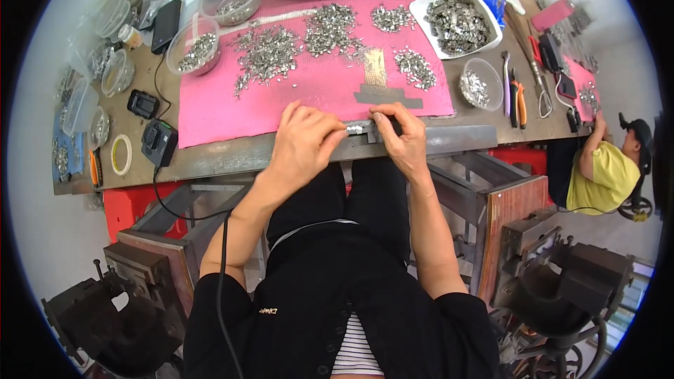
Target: Placing small metal components into a template tray at a workstation.
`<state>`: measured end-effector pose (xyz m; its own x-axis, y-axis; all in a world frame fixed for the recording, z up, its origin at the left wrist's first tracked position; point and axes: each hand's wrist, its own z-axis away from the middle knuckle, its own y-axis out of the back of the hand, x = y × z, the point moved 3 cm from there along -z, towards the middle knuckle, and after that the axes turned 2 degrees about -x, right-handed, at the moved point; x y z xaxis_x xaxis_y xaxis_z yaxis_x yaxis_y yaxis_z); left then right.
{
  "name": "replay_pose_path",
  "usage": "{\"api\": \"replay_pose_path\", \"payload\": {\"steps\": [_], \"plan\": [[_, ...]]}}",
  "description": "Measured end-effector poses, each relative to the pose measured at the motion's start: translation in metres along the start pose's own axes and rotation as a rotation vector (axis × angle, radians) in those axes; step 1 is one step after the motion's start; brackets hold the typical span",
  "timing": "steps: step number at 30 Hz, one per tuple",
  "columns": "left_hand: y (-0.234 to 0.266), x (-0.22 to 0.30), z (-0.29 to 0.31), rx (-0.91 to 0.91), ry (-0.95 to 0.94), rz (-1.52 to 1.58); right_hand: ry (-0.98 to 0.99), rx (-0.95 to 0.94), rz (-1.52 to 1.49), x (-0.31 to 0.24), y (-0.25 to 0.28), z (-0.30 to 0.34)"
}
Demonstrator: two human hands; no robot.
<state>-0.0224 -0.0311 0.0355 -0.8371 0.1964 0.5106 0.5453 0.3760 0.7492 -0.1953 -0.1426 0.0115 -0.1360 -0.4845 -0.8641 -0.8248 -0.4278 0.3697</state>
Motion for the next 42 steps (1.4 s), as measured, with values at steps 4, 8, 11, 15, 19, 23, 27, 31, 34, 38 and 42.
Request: {"api": "replay_pose_path", "payload": {"steps": [4,8,11,15,19,23,27,31,34,38,42], "plan": [[0.005,-0.02,-0.042,0.121,0.086,0.07,0.01,0.003,0.011,-0.001,0.0,-0.002],[-0.021,-0.049,-0.088,0.113,0.061,-0.031,0.004,0.0,0.023,-0.002,0.0,-0.003],[-0.035,-0.061,-0.1,0.044,0.083,-0.119,0.002,0.008,0.008,0.0,-0.001,-0.002],[-0.038,-0.06,-0.099,-0.134,0.069,-0.128,-0.022,-0.01,-0.004,0.001,0.0,0.0],[-0.022,-0.061,-0.096,-0.216,0.115,-0.022,-0.016,-0.016,-0.007,0.0,0.001,0.0],[-0.018,-0.065,-0.097,-0.158,0.167,-0.038,-0.005,-0.011,0.007,0.001,0.001,0.0],[-0.02,-0.053,-0.096,-0.267,0.086,-0.042,-0.033,-0.019,-0.006,0.0,0.001,0.0],[-0.031,-0.054,-0.096,-0.226,-0.003,-0.149,-0.026,-0.027,0.015,0.0,0.001,-0.001],[-0.039,-0.056,-0.094,-0.202,-0.074,-0.206,-0.031,-0.02,-0.01,0.0,0.0,-0.002],[-0.027,-0.062,-0.084,-0.187,-0.058,-0.207,0.04,-0.029,0.146,-0.007,0.01,-0.02],[-0.02,-0.065,-0.076,-0.177,0.01,-0.13,0.097,-0.109,0.224,-0.003,0.008,-0.06]]}}
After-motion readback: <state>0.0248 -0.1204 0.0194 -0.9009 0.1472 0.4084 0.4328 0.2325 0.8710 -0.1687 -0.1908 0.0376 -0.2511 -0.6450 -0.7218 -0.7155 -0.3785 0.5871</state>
